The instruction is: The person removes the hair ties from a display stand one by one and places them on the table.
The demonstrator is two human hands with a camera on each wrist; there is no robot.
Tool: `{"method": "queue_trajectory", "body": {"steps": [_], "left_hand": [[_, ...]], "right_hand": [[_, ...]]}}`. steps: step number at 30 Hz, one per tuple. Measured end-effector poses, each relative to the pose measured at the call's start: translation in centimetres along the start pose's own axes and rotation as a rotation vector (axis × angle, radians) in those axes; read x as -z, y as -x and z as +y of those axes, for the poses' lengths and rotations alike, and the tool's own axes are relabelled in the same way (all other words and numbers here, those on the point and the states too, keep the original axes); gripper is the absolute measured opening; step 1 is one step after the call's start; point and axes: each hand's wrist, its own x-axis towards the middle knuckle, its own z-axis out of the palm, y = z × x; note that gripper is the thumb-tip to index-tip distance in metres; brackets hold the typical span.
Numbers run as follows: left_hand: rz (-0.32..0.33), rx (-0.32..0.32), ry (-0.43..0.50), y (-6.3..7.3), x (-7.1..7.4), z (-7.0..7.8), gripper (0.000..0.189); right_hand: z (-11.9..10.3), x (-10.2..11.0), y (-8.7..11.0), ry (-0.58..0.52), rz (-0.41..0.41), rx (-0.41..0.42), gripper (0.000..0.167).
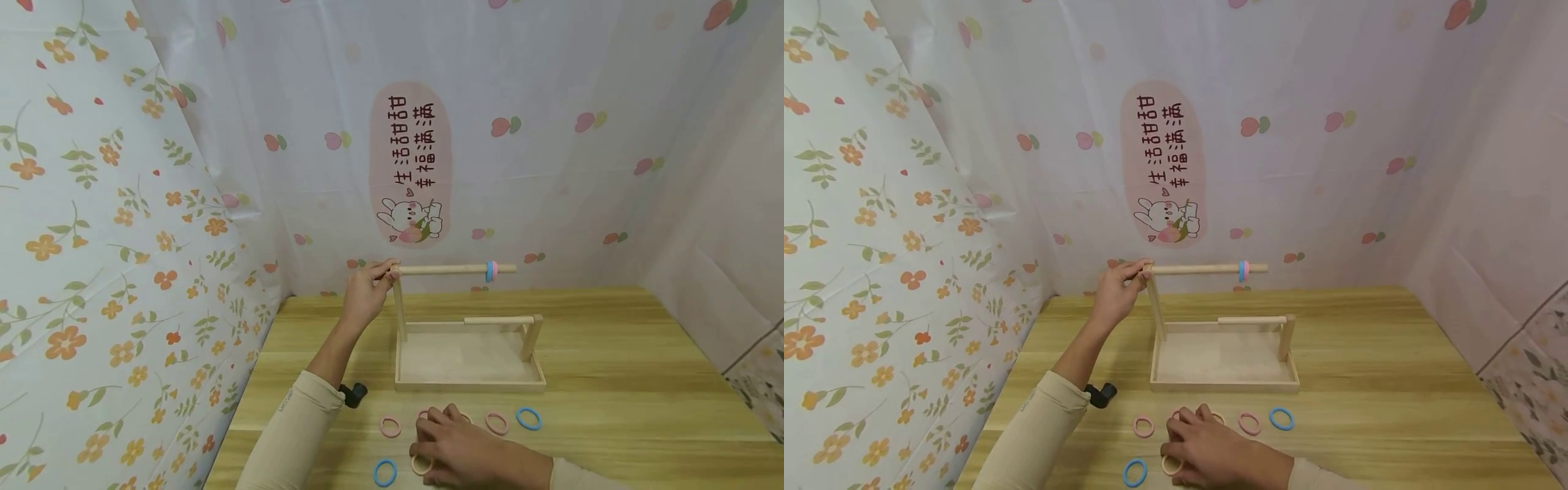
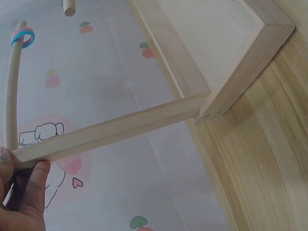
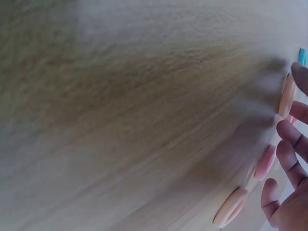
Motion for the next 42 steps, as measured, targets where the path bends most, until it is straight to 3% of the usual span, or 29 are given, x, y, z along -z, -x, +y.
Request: {"method": "queue_trajectory", "body": {"steps": [12, 21, 29, 42], "left_hand": [[-0.01, 0.024, 0.007, 0.0, 0.0, 0.0, 0.035], [-0.013, 0.022, 0.003, 0.0, 0.0, 0.1, 0.035], [-0.015, 0.019, 0.008, -0.1, 0.0, 0.1, 0.036], [-0.015, 0.019, 0.009, 0.0, 0.0, 0.3, 0.034]], "right_hand": [[1.5, 1.8, 0.5, 0.014, 0.001, -0.072, 0.034], [3.4, 4.4, 1.1, -0.006, 0.077, -0.129, 0.037], [5.3, 6.6, 1.8, 0.136, 0.147, -0.148, 0.034], [7.9, 9.6, 2.2, 0.206, 0.234, -0.145, 0.038]]}}
